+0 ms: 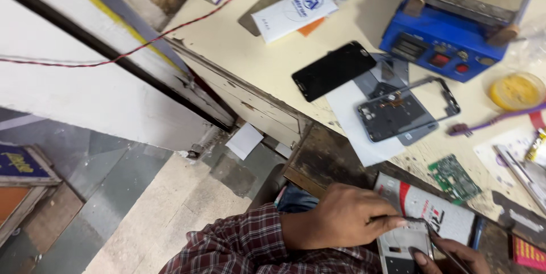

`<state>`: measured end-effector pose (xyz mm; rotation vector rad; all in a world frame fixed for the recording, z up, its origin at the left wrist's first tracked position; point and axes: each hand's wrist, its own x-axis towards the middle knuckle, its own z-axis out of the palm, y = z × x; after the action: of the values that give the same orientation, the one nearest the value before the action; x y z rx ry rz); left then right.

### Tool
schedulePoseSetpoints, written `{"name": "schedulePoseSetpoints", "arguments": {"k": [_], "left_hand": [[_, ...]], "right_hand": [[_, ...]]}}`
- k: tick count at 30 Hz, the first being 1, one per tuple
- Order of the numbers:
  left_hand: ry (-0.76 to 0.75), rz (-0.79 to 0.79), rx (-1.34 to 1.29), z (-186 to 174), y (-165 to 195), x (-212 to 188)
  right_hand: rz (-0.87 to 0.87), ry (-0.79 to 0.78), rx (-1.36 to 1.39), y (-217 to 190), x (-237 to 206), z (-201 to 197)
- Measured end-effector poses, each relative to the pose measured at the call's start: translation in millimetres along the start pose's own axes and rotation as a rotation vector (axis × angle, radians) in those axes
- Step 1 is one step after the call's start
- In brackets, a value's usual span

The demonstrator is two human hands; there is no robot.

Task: The person repairs a disassembled smartphone at a cluttered workbench. They use tweezers to work on the exposed motherboard, solder a connection on the board with a soldering iron, then hold the phone frame and pry at its edge with a metal tool.

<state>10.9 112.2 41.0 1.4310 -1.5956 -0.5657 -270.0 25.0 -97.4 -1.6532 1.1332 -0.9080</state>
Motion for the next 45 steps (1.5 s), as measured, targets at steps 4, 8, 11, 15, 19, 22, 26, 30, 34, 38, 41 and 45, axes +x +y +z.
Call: {"name": "schedulePoseSetpoints", "arguments": {"k": [4,8,11,15,19,22,26,30,34,38,41,45], "left_hand": [[-0.004,0.051,0.055,4,-4,2],[0.0,0.101,0.095,9,-6,6],[0.073,0.158,0.125,10,-5,3],[0.09,0.209,0.18,8,-4,1],[0.064,0.298,0.195,10,-8,1],[0.089,0.342,0.216,15,-13,2],[0.103,0.322,0.228,19,-20,7],[0.086,0.262,0.237,19,-19,7],[-0.002,0.226,0.171,21,-13,17],[-0.083,0.257,0.248,14,-9,20],[-0.166,0.293,0.353,5,-3,24],[-0.239,0.406,0.477,-13,8,33]], "right_hand": [[0.066,-0.234,-0.054,14,28,-3],[0.126,-0.236,-0.182,11,33,1],[0.144,-0.241,-0.216,2,35,7],[0.151,-0.248,-0.24,-3,37,11],[0.152,-0.25,-0.246,-2,37,12],[0.151,-0.245,-0.252,-2,37,12],[0.134,-0.239,-0.245,-2,37,11],[0.088,-0.219,-0.225,-2,35,10],[0.062,-0.161,-0.11,-4,28,17],[-0.068,0.004,0.005,-10,13,32],[-0.208,0.075,0.055,-17,5,40],[-0.068,0.045,0.001,-23,3,36]]}}
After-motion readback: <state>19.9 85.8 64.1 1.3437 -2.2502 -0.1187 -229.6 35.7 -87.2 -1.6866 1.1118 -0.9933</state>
